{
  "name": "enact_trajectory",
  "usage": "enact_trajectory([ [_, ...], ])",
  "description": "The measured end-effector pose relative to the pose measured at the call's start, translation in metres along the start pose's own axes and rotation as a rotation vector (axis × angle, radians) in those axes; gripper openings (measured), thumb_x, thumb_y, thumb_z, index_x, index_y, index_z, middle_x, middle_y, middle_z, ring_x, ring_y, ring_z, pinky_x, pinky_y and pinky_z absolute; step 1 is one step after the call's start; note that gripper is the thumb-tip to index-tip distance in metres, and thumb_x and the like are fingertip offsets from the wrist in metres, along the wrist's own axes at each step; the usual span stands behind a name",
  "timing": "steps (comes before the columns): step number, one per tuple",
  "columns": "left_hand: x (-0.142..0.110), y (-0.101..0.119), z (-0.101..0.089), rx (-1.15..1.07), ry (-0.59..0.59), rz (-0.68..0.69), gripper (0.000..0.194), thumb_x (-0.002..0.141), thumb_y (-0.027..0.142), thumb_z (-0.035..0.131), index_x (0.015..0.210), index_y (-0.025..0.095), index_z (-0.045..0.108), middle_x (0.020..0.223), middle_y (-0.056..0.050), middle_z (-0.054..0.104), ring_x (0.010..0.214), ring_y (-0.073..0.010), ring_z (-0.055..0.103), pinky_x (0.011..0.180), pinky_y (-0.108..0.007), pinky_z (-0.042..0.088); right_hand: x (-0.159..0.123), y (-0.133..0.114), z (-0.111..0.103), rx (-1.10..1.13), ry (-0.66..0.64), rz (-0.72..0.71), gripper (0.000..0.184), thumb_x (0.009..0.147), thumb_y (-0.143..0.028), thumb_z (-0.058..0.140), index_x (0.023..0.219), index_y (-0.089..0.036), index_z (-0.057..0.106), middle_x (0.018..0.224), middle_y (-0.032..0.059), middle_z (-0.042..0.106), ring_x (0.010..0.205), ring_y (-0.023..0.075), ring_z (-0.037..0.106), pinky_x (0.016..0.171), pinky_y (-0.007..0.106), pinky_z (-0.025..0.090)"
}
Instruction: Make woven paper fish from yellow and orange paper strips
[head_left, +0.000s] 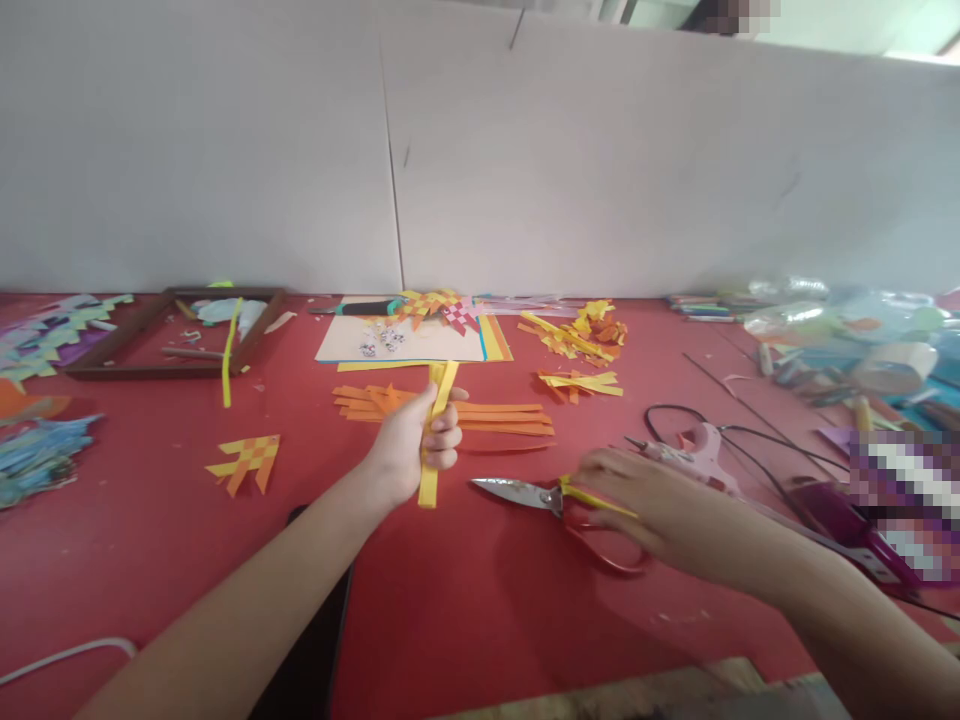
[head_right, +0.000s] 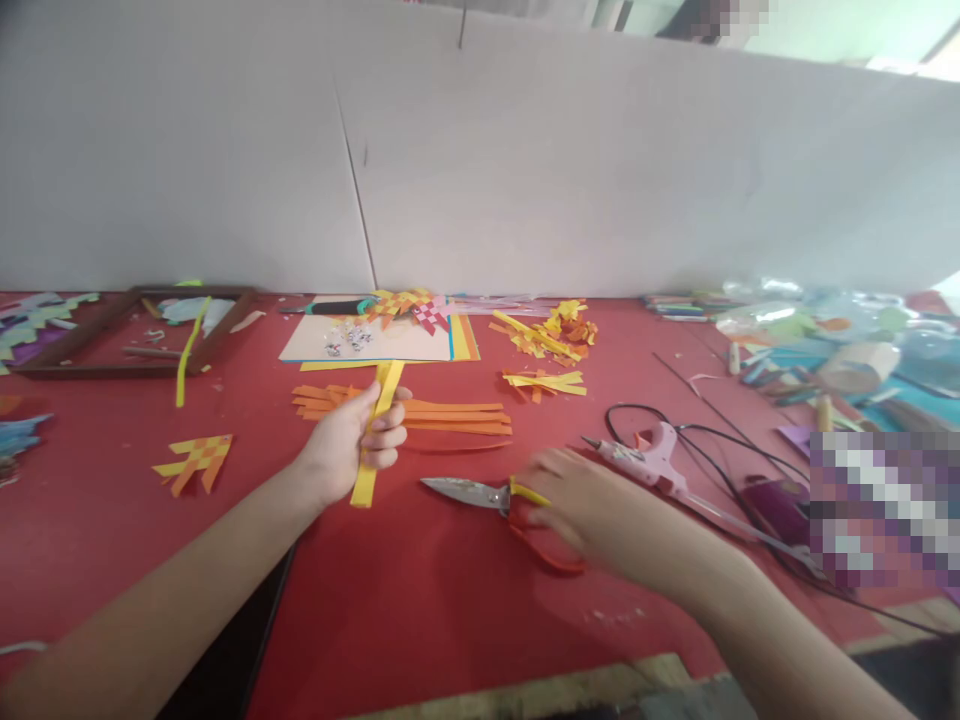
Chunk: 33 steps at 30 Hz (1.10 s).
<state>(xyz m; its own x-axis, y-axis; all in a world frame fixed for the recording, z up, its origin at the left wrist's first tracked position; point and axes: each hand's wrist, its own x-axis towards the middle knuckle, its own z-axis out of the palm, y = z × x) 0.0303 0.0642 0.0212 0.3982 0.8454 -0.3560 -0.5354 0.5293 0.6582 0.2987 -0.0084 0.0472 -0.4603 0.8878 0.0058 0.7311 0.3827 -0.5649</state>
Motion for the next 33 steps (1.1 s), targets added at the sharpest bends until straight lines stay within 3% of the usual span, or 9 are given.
enact_trajectory([
  [3,-0.003,-0.003,0.002,-0.014,-0.113,-0.132,0.037,0.099,0.038,0.034,0.088,0.013,0.059,0.058,0.007,0.027,0.041,-0.0047,0.016,0.035,-0.013,0.017,0.032,-0.02,-0.005,-0.054,0.134,0.057,0.022,0.093,-0.034,0.053,0.099,-0.025,0.071,0.094,0.0078,0.073,0.085,0.023,0.065,0.079,0.038,0.05],
  [6,-0.006,-0.006,0.002,-0.008,-0.2,-0.212,0.041,0.099,0.042,0.033,0.086,0.013,0.059,0.058,0.007,0.025,0.042,-0.005,0.015,0.035,-0.013,0.017,0.071,-0.031,0.0,0.131,0.214,0.107,0.029,0.091,-0.039,0.055,0.109,-0.021,0.069,0.103,0.008,0.072,0.087,0.0204,0.066,0.081,0.038,0.052],
  [9,-0.006,-0.007,0.0,-0.008,-0.215,-0.237,0.039,0.098,0.042,0.034,0.086,0.014,0.059,0.058,0.007,0.023,0.043,-0.0054,0.013,0.035,-0.013,0.017,0.105,-0.031,0.011,0.479,0.151,0.132,0.047,0.085,-0.038,0.063,0.125,-0.014,0.062,0.103,0.0096,0.072,0.082,0.0166,0.068,0.083,0.038,0.055],
  [12,-0.004,-0.007,-0.004,-0.003,-0.218,-0.25,0.036,0.097,0.041,0.036,0.087,0.015,0.058,0.058,0.008,0.023,0.043,-0.0055,0.013,0.035,-0.013,0.017,0.127,-0.028,0.02,0.68,0.072,0.1,0.047,0.081,-0.034,0.068,0.121,-0.012,0.063,0.091,0.0065,0.073,0.076,0.0133,0.068,0.081,0.035,0.056],
  [19,0.002,-0.005,-0.015,0.012,-0.242,-0.278,0.036,0.098,0.036,0.033,0.087,0.014,0.058,0.056,0.007,0.031,0.04,-0.0044,0.02,0.035,-0.012,0.022,0.142,-0.02,0.032,0.791,0.05,0.06,0.025,0.075,-0.028,0.073,0.097,-0.016,0.073,0.071,0.0,0.07,0.063,0.0113,0.064,0.069,0.031,0.056],
  [22,0.002,-0.006,-0.014,0.034,-0.173,-0.241,0.034,0.098,0.032,0.034,0.083,0.014,0.058,0.059,0.002,0.045,0.043,-0.0065,0.039,0.043,-0.018,0.042,0.143,-0.016,0.034,0.76,0.06,0.072,0.024,0.075,-0.027,0.073,0.096,-0.018,0.074,0.073,0.0001,0.07,0.065,0.0111,0.064,0.07,0.03,0.056],
  [25,0.002,-0.006,-0.01,0.047,-0.05,-0.186,0.035,0.097,0.028,0.035,0.083,0.011,0.063,0.074,-0.007,0.062,0.061,-0.0152,0.062,0.066,-0.034,0.058,0.143,-0.015,0.033,0.718,0.063,0.079,0.021,0.075,-0.026,0.071,0.095,-0.019,0.074,0.076,0.0003,0.07,0.067,0.0112,0.064,0.07,0.029,0.056],
  [28,0.003,-0.007,-0.008,-0.018,0.0,-0.131,0.032,0.096,0.023,0.041,0.088,0.008,0.068,0.086,-0.01,0.069,0.074,-0.0192,0.069,0.079,-0.038,0.059,0.142,-0.017,0.032,0.713,0.039,0.085,0.018,0.076,-0.024,0.069,0.094,-0.019,0.072,0.076,0.0003,0.07,0.067,0.0115,0.065,0.069,0.029,0.056],
  [33,0.005,-0.01,-0.011,-0.093,-0.021,-0.091,0.026,0.095,0.02,0.048,0.079,0.01,0.067,0.083,-0.008,0.071,0.071,-0.0174,0.071,0.079,-0.036,0.061,0.141,-0.019,0.03,0.743,0.017,0.041,0.015,0.077,-0.025,0.07,0.09,-0.018,0.071,0.077,0.0005,0.071,0.068,0.0119,0.066,0.07,0.028,0.056],
])
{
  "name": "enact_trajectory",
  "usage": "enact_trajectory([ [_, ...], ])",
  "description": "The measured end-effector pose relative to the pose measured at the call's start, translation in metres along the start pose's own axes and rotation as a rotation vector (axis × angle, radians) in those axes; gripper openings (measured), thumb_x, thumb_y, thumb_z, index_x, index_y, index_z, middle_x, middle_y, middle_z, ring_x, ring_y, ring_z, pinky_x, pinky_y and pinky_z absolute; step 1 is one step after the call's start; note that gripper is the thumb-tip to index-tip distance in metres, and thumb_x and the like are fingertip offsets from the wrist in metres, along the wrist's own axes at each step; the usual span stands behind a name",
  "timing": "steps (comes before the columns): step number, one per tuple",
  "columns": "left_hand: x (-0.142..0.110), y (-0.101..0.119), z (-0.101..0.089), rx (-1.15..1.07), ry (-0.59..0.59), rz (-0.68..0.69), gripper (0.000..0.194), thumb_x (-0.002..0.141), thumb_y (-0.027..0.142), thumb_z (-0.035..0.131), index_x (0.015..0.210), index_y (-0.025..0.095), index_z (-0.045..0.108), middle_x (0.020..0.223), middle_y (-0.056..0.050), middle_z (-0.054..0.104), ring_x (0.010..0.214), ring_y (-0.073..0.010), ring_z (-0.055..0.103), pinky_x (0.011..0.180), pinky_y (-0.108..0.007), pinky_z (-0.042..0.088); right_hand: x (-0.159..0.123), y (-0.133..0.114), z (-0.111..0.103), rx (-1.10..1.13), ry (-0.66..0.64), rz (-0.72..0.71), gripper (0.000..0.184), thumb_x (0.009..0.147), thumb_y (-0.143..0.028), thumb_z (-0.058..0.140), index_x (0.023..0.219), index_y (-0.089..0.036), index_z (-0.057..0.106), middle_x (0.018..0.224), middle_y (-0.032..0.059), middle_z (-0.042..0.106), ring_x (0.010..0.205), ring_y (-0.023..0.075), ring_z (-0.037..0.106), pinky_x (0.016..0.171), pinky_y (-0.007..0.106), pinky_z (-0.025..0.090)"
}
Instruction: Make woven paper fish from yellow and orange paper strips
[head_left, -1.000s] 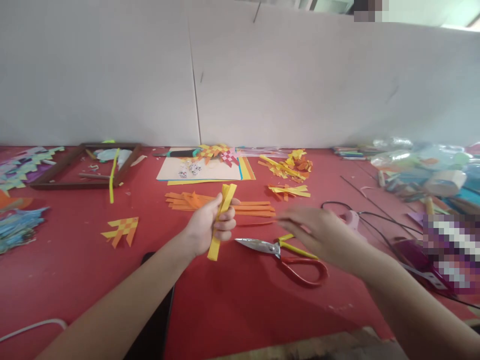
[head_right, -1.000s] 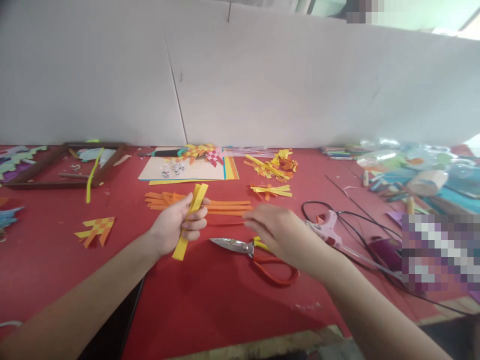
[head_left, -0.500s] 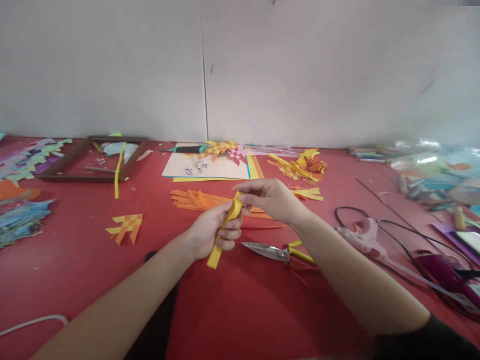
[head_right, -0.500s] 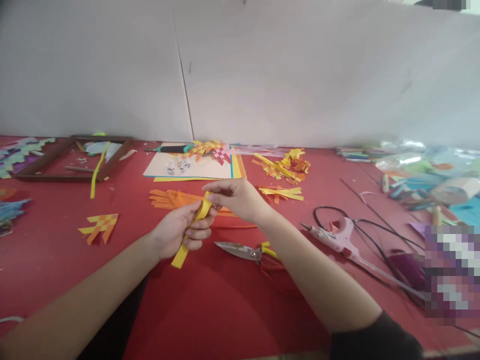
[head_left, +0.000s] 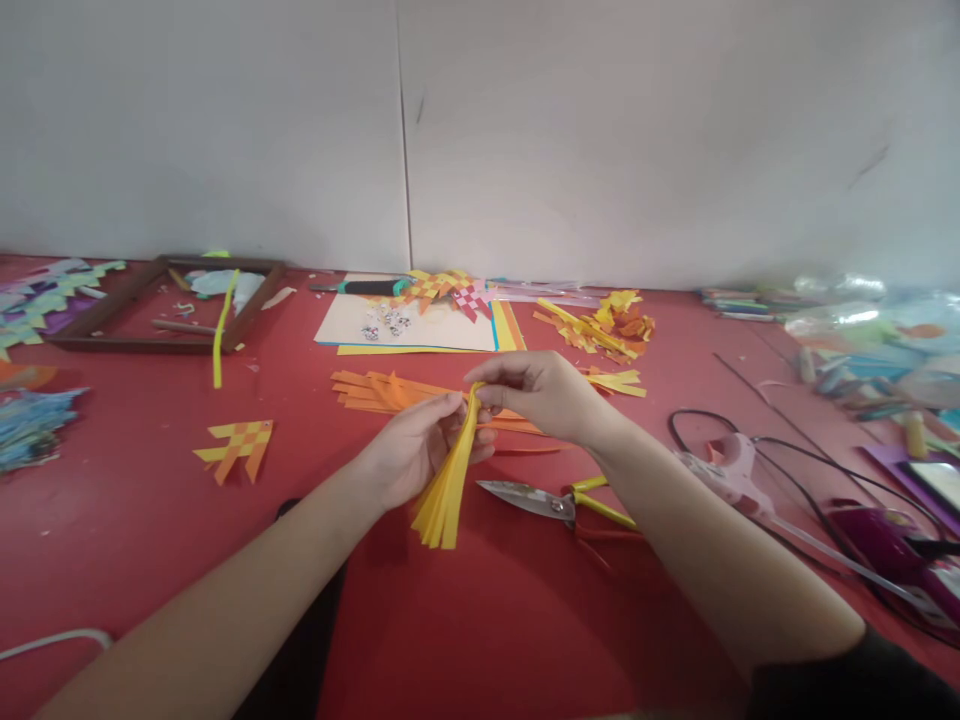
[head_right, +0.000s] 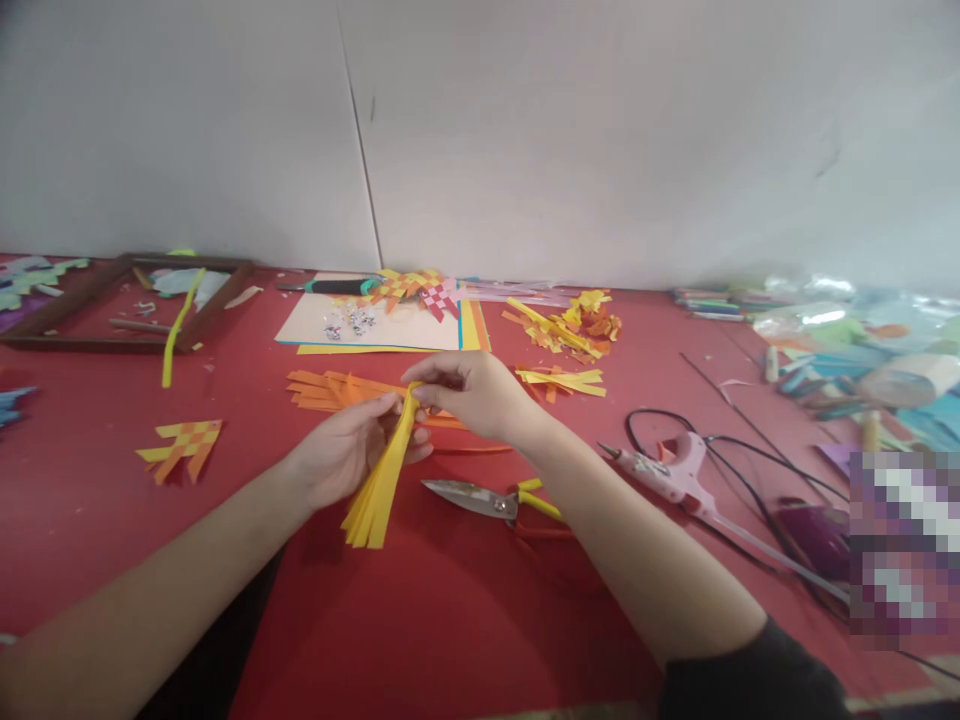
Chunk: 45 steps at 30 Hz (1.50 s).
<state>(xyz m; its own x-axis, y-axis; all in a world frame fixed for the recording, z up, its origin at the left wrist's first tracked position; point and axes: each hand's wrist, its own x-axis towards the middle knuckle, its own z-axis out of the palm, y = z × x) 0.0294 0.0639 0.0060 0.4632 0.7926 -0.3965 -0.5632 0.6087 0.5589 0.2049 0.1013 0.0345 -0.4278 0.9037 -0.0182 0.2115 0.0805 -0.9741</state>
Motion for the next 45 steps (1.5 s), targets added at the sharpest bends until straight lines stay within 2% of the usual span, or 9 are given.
enact_trajectory([
  [6,0.001,-0.003,-0.005,0.084,0.001,0.078,0.004,0.084,0.014,0.067,0.08,0.013,0.064,0.082,-0.003,0.069,0.073,-0.0135,0.069,0.069,-0.027,0.062,-0.003,-0.002,0.002,-0.103,-0.004,-0.07,0.018,0.08,-0.025,0.064,0.095,-0.018,0.071,0.086,0.0029,0.072,0.078,0.0135,0.067,0.073,0.029,0.055],
  [11,0.001,-0.006,-0.006,0.15,0.017,0.165,0.023,0.071,0.02,0.08,0.074,0.015,0.058,0.073,0.002,0.063,0.068,-0.0118,0.066,0.063,-0.025,0.06,-0.006,-0.009,0.007,-0.259,0.08,-0.069,0.018,0.081,-0.033,0.064,0.089,-0.019,0.073,0.087,0.0041,0.074,0.078,0.0157,0.067,0.074,0.032,0.054],
  [15,0.001,-0.009,-0.003,0.252,0.035,0.235,0.03,0.067,0.026,0.084,0.076,0.015,0.058,0.075,0.003,0.061,0.062,-0.0099,0.063,0.054,-0.021,0.056,-0.007,-0.011,0.01,-0.366,0.141,-0.075,0.013,0.082,-0.028,0.064,0.082,-0.019,0.073,0.082,0.0024,0.074,0.073,0.0146,0.065,0.069,0.03,0.051],
  [21,0.002,-0.009,-0.001,0.357,0.084,0.347,0.029,0.068,0.031,0.082,0.073,0.014,0.06,0.067,0.003,0.058,0.054,-0.0056,0.053,0.046,-0.016,0.047,-0.006,-0.009,0.012,-0.351,0.142,-0.112,0.015,0.083,-0.03,0.063,0.08,-0.018,0.073,0.079,0.0023,0.072,0.07,0.0129,0.063,0.065,0.027,0.05],
  [26,0.002,-0.008,-0.001,0.354,0.108,0.372,0.031,0.065,0.033,0.084,0.073,0.014,0.061,0.065,0.003,0.06,0.054,-0.006,0.054,0.048,-0.017,0.047,-0.007,-0.009,0.011,-0.229,0.102,-0.074,0.02,0.084,-0.034,0.063,0.082,-0.018,0.073,0.079,0.0034,0.074,0.071,0.0145,0.068,0.067,0.029,0.055],
  [33,0.003,-0.01,-0.006,0.37,0.16,0.385,0.03,0.066,0.034,0.083,0.078,0.014,0.063,0.073,0.001,0.067,0.063,-0.0098,0.065,0.062,-0.022,0.055,-0.008,-0.011,0.014,-0.357,0.156,-0.1,0.013,0.082,-0.029,0.066,0.087,-0.021,0.075,0.085,0.0026,0.076,0.076,0.0153,0.07,0.071,0.029,0.055],
  [37,0.003,-0.01,-0.007,0.369,0.142,0.383,0.03,0.067,0.034,0.083,0.076,0.015,0.062,0.073,0.001,0.068,0.064,-0.0109,0.066,0.064,-0.023,0.056,-0.008,-0.011,0.014,-0.387,0.147,-0.129,0.01,0.082,-0.026,0.066,0.086,-0.022,0.074,0.087,0.0019,0.075,0.077,0.0154,0.069,0.072,0.03,0.054],
  [40,0.002,-0.009,-0.006,0.334,0.132,0.337,0.028,0.068,0.031,0.083,0.077,0.015,0.062,0.075,0.0,0.069,0.064,-0.011,0.066,0.065,-0.024,0.057,-0.007,-0.012,0.011,-0.322,0.114,-0.122,0.012,0.083,-0.028,0.064,0.082,-0.019,0.072,0.082,0.0021,0.073,0.074,0.0144,0.067,0.071,0.029,0.054],
  [45,0.0,-0.004,-0.004,0.169,0.124,0.193,0.012,0.08,0.021,0.073,0.078,0.014,0.063,0.079,-0.003,0.07,0.064,-0.0103,0.067,0.061,-0.021,0.058,-0.004,-0.008,0.002,-0.153,0.041,-0.065,0.023,0.084,-0.031,0.061,0.099,-0.017,0.073,0.078,0.0023,0.071,0.069,0.0119,0.065,0.071,0.029,0.055],
])
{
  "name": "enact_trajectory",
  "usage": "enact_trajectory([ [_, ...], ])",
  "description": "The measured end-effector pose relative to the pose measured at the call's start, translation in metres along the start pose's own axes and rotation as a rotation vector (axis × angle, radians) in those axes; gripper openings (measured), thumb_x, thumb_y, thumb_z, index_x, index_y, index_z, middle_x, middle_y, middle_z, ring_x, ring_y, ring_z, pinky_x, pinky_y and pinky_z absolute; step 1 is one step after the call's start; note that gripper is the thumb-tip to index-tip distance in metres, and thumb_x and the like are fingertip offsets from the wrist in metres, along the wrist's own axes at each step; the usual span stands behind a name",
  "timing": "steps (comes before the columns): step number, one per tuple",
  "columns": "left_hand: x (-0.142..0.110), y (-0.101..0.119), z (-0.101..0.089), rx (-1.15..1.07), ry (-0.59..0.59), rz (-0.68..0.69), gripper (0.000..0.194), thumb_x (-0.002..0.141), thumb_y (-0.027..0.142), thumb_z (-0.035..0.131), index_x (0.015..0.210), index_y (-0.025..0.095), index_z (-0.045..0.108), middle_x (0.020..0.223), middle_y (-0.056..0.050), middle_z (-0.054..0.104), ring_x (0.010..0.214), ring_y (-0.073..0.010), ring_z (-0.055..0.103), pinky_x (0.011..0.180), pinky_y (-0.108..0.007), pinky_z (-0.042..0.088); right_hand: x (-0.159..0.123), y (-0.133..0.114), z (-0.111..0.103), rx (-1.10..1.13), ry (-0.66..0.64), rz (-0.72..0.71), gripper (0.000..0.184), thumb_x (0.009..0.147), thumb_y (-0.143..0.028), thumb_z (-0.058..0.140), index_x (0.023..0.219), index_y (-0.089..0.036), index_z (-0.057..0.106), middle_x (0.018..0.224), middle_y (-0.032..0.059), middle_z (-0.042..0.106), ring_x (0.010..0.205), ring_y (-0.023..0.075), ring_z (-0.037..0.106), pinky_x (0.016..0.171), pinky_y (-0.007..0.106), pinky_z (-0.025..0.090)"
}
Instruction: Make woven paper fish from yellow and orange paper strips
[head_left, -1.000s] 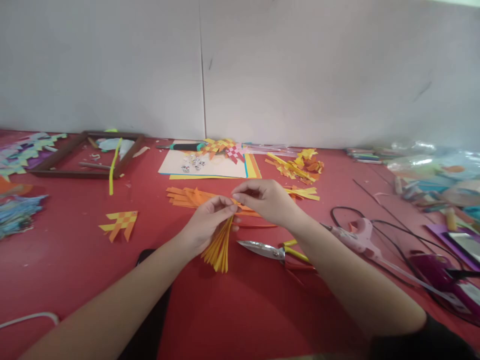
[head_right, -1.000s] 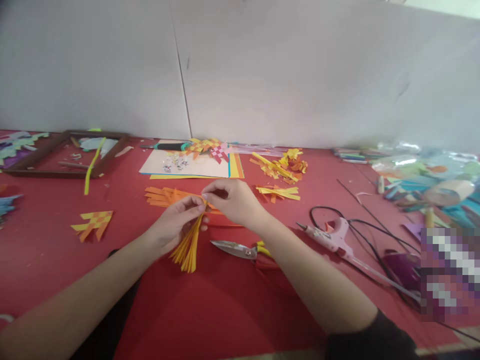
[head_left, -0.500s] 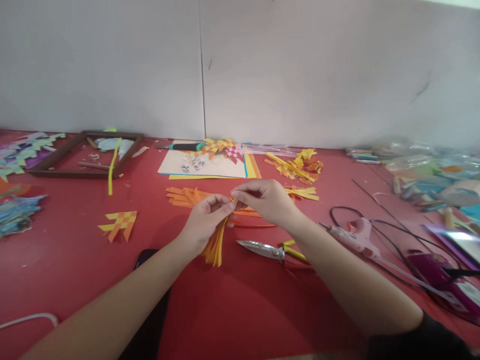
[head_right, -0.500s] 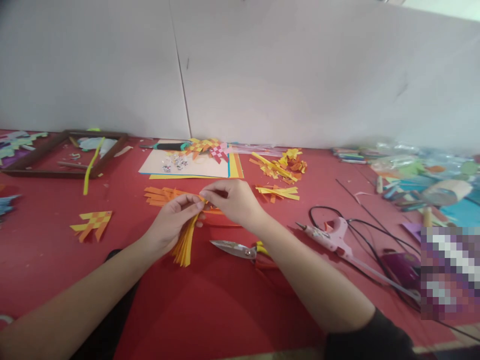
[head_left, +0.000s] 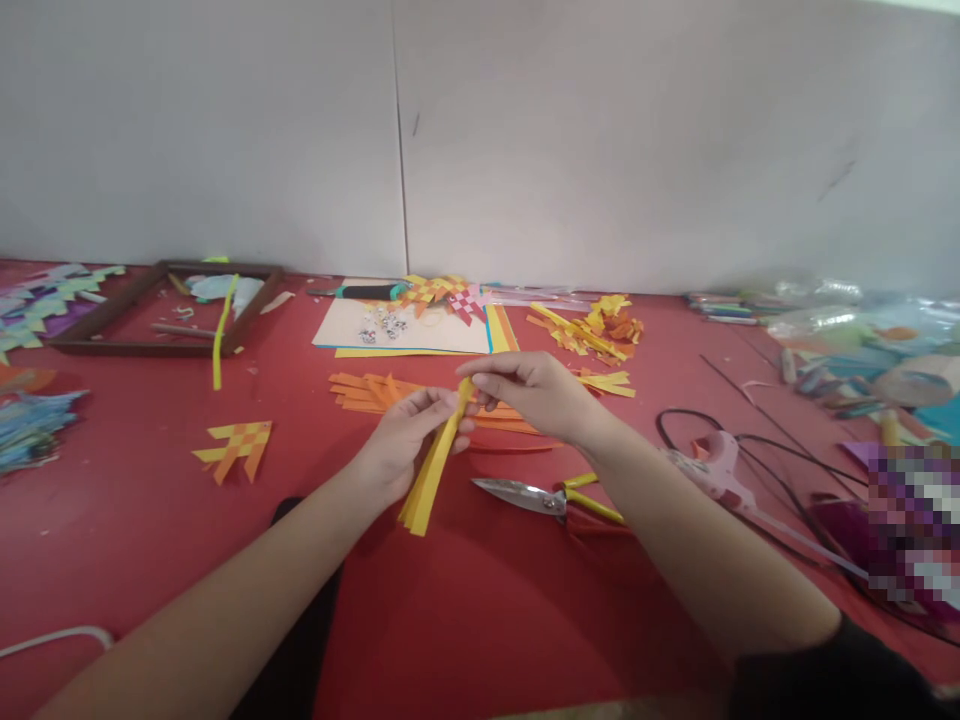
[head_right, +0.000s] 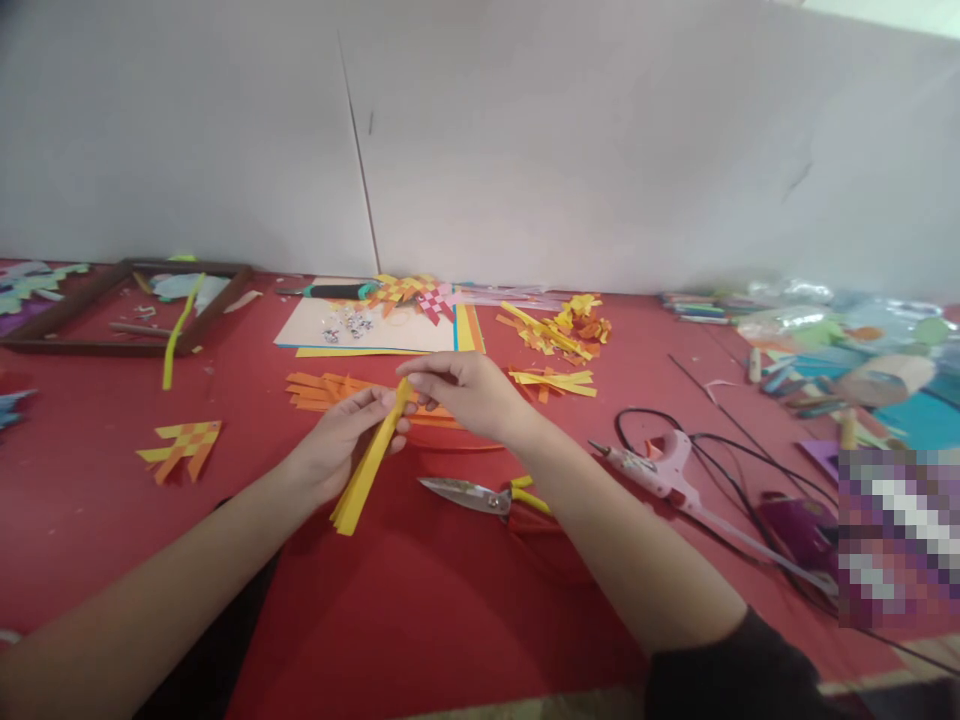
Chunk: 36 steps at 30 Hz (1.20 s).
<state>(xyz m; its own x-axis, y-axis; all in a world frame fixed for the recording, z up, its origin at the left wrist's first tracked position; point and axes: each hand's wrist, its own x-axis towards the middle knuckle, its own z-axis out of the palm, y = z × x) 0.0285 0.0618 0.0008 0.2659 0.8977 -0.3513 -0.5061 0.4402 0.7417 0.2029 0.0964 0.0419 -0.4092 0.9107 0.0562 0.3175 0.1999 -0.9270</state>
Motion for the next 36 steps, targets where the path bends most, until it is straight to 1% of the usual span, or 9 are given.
enact_trajectory([
  [2,-0.001,0.002,0.0,-0.039,-0.019,-0.08,0.005,0.085,0.018,0.066,0.082,0.013,0.065,0.083,-0.004,0.071,0.064,-0.0096,0.066,0.059,-0.019,0.058,0.001,0.003,-0.001,0.085,0.015,0.022,0.024,0.082,-0.029,0.064,0.101,-0.017,0.071,0.074,0.0012,0.07,0.067,0.0115,0.065,0.07,0.029,0.056],
  [4,-0.002,0.004,0.001,-0.064,-0.044,-0.131,0.008,0.089,0.016,0.061,0.084,0.012,0.066,0.085,-0.005,0.07,0.063,-0.009,0.066,0.058,-0.019,0.059,0.001,0.005,0.0,0.146,0.033,0.029,0.022,0.08,-0.03,0.067,0.097,-0.016,0.07,0.072,0.0008,0.069,0.066,0.0121,0.066,0.069,0.03,0.057],
  [8,-0.003,0.005,0.001,-0.096,-0.092,-0.171,0.014,0.091,0.016,0.057,0.084,0.011,0.067,0.085,-0.006,0.07,0.066,-0.0101,0.067,0.061,-0.023,0.061,0.0,0.003,0.003,0.093,0.064,0.012,0.016,0.08,-0.031,0.068,0.089,-0.017,0.069,0.074,0.0016,0.071,0.067,0.0123,0.066,0.07,0.03,0.057],
  [13,-0.004,0.006,0.0,-0.117,-0.07,-0.156,0.01,0.089,0.016,0.059,0.085,0.014,0.067,0.089,-0.005,0.071,0.065,-0.01,0.067,0.061,-0.023,0.061,-0.003,-0.006,0.004,-0.046,0.102,0.003,0.014,0.082,-0.029,0.065,0.087,-0.018,0.072,0.074,0.0017,0.071,0.071,0.0132,0.068,0.072,0.029,0.056],
  [19,-0.003,0.004,-0.002,-0.109,-0.091,-0.135,0.003,0.086,0.017,0.063,0.088,0.015,0.065,0.096,-0.004,0.07,0.068,-0.011,0.068,0.059,-0.023,0.061,-0.006,-0.01,0.007,-0.077,0.093,-0.004,0.013,0.081,-0.026,0.065,0.088,-0.02,0.075,0.075,0.0012,0.074,0.072,0.015,0.071,0.074,0.031,0.057],
  [22,-0.003,0.004,-0.002,-0.116,-0.063,-0.131,0.002,0.086,0.018,0.064,0.084,0.016,0.064,0.091,-0.003,0.07,0.068,-0.0115,0.068,0.058,-0.024,0.061,-0.006,-0.01,0.009,-0.137,0.114,-0.021,0.013,0.081,-0.027,0.066,0.088,-0.021,0.076,0.079,0.0019,0.075,0.076,0.0161,0.071,0.075,0.032,0.056],
  [27,-0.004,0.004,0.002,-0.111,-0.024,-0.11,0.008,0.089,0.016,0.06,0.081,0.016,0.062,0.076,-0.002,0.068,0.069,-0.0124,0.069,0.058,-0.024,0.061,-0.008,-0.011,0.009,-0.231,0.149,-0.035,0.013,0.082,-0.03,0.067,0.087,-0.024,0.077,0.086,0.0012,0.077,0.078,0.0168,0.07,0.072,0.032,0.056],
  [33,-0.003,0.004,0.003,-0.082,-0.016,-0.104,0.008,0.084,0.016,0.066,0.078,0.017,0.061,0.072,0.0,0.064,0.073,-0.0148,0.07,0.057,-0.024,0.061,-0.008,-0.01,0.01,-0.285,0.145,-0.085,0.014,0.081,-0.025,0.065,0.086,-0.024,0.077,0.088,0.0024,0.077,0.078,0.0171,0.07,0.072,0.033,0.056],
  [36,-0.003,0.004,0.003,-0.054,-0.028,-0.092,0.011,0.081,0.018,0.07,0.077,0.017,0.06,0.07,0.001,0.063,0.07,-0.0147,0.07,0.054,-0.024,0.06,-0.007,-0.01,0.008,-0.25,0.127,-0.055,0.013,0.079,-0.025,0.066,0.087,-0.023,0.076,0.088,0.0031,0.077,0.078,0.0168,0.07,0.073,0.033,0.057],
])
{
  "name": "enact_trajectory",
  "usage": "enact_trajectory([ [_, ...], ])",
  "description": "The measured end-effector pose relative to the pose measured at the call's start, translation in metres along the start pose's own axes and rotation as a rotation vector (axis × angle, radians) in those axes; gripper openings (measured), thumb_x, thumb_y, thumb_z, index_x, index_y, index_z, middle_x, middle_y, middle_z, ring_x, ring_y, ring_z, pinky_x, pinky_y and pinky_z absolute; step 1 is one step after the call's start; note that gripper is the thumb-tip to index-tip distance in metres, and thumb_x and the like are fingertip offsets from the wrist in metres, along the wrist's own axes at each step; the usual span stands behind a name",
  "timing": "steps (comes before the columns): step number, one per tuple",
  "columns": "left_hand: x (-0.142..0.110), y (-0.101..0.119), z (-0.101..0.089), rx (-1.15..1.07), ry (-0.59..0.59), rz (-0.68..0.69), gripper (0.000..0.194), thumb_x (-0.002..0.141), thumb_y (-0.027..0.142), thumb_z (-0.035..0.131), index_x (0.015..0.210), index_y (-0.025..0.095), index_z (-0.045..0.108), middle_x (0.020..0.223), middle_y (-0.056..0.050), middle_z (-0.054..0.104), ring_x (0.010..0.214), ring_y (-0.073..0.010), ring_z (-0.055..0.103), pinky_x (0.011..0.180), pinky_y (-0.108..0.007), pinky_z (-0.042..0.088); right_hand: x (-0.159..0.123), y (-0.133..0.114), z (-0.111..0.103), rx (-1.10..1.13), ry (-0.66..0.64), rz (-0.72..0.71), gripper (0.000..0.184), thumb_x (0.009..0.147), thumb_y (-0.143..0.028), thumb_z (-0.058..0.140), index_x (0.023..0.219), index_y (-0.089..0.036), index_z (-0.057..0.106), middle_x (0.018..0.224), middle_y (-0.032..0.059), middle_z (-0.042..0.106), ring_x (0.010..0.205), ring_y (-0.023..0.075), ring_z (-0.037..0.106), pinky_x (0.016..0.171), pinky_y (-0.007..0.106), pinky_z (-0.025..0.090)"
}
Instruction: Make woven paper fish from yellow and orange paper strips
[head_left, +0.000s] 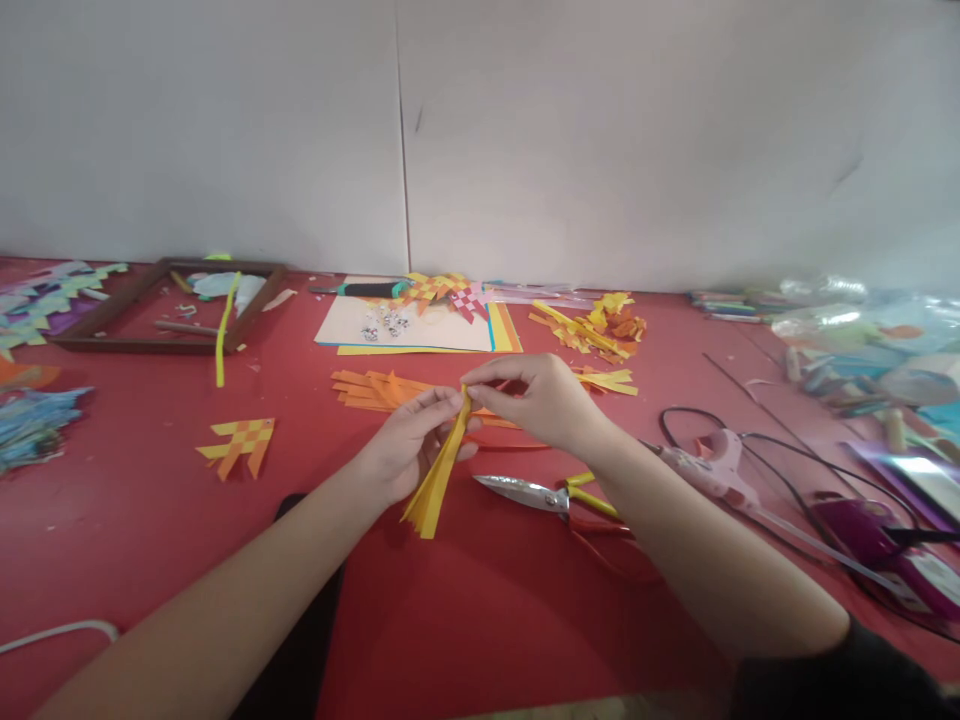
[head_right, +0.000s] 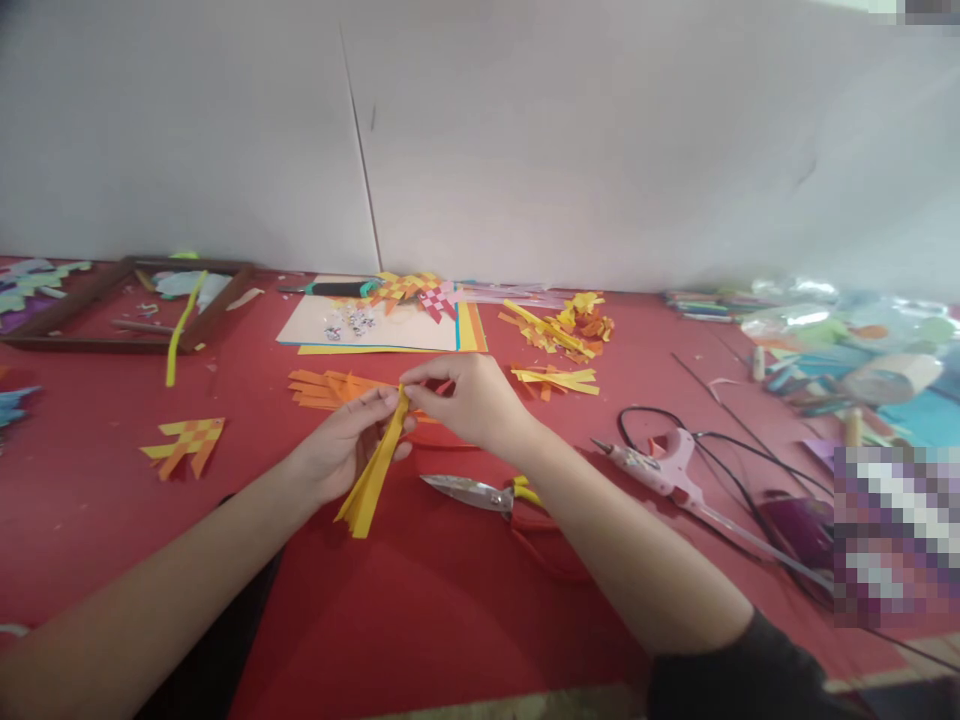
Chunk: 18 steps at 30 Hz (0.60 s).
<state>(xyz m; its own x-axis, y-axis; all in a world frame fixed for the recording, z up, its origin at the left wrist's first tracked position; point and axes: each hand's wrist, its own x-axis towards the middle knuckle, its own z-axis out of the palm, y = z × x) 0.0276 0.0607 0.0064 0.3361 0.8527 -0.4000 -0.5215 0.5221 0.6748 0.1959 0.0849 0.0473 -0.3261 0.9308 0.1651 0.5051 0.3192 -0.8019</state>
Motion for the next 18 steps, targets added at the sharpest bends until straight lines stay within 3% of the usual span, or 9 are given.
enact_trajectory([
  [8,-0.0004,-0.0001,0.0007,0.037,-0.024,0.039,0.009,0.083,0.018,0.068,0.076,0.017,0.061,0.077,0.0,0.068,0.064,-0.0128,0.068,0.052,-0.023,0.06,0.0014,0.0036,-0.0064,0.249,-0.054,0.034,0.014,0.075,-0.026,0.071,0.087,-0.018,0.069,0.081,0.0035,0.073,0.076,0.0152,0.07,0.073,0.032,0.058],
  [13,-0.0003,-0.0005,0.0004,0.077,0.001,0.086,0.014,0.079,0.021,0.073,0.076,0.017,0.061,0.073,0.001,0.068,0.059,-0.0112,0.067,0.053,-0.022,0.059,0.0006,0.0053,-0.0056,0.179,-0.002,0.015,0.015,0.077,-0.028,0.07,0.088,-0.019,0.07,0.083,0.0042,0.074,0.078,0.0165,0.07,0.073,0.033,0.057],
  [18,0.0018,-0.0011,-0.0016,0.151,0.021,0.111,0.025,0.068,0.026,0.083,0.073,0.017,0.06,0.068,0.004,0.064,0.057,-0.0096,0.065,0.05,-0.019,0.057,-0.0007,0.0015,-0.0078,0.012,-0.024,-0.013,0.013,0.079,-0.021,0.065,0.089,-0.022,0.074,0.09,0.0031,0.076,0.082,0.017,0.071,0.078,0.033,0.057],
])
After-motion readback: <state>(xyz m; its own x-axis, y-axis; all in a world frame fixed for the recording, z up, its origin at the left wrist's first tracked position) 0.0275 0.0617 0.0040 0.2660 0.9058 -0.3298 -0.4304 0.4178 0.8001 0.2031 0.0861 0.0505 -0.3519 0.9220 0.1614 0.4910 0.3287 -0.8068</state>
